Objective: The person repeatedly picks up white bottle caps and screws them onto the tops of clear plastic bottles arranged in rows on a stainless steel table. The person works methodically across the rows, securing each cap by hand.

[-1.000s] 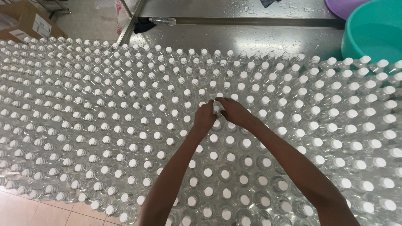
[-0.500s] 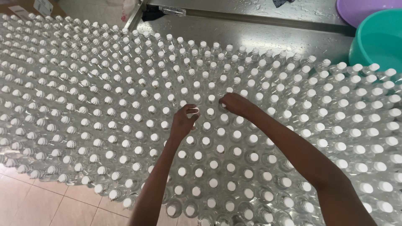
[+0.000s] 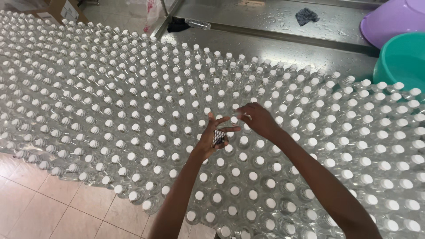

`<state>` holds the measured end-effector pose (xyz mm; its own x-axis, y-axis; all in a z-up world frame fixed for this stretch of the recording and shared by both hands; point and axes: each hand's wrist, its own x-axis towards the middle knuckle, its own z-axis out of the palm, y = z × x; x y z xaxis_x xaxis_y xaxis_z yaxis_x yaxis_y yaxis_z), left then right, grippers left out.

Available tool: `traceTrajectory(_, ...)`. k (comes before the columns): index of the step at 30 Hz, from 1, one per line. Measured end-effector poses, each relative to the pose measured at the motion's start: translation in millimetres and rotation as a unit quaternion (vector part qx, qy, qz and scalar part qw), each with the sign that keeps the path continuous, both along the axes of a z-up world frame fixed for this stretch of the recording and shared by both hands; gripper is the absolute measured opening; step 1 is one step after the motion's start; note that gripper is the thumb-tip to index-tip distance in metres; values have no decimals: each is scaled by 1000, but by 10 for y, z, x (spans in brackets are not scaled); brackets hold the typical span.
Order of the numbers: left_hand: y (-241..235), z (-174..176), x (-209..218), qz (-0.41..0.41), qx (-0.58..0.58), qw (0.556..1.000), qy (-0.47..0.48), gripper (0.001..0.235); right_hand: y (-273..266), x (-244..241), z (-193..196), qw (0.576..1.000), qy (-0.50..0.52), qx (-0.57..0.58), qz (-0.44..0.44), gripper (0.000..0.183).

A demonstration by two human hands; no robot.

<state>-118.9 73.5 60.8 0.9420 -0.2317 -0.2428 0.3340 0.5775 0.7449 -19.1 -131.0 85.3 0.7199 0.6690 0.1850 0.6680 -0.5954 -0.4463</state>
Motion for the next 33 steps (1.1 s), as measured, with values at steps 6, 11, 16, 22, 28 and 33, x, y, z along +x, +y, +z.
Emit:
traceTrajectory(6, -141, -327, 14, -36, 37, 998, 31, 81, 249, -527, 19, 950, 238, 203, 14, 36)
traceTrajectory(11, -185, -164, -101, -45, 61, 996, 54, 80, 228, -622, 21, 945, 272, 183, -17, 27)
traceTrajectory(16, -153, 73, -215, -68, 14, 996, 63, 71, 237, -724, 242, 938, 301, 167, -41, 22)
traceTrajectory(22, -58, -262, -151, -78, 36, 995, 51, 70, 197, -831, 446, 952, 270, 138, -36, 25)
traceTrajectory(28, -3, -362, 14, 7, 194, 979, -55, 43, -3, -646, 232, 945, 249, 189, -102, 34)
traceTrajectory(33, -76, -450, 328, 44, 247, 963, -94, 35, 6, -455, 86, 944, 214, 223, -119, 34)
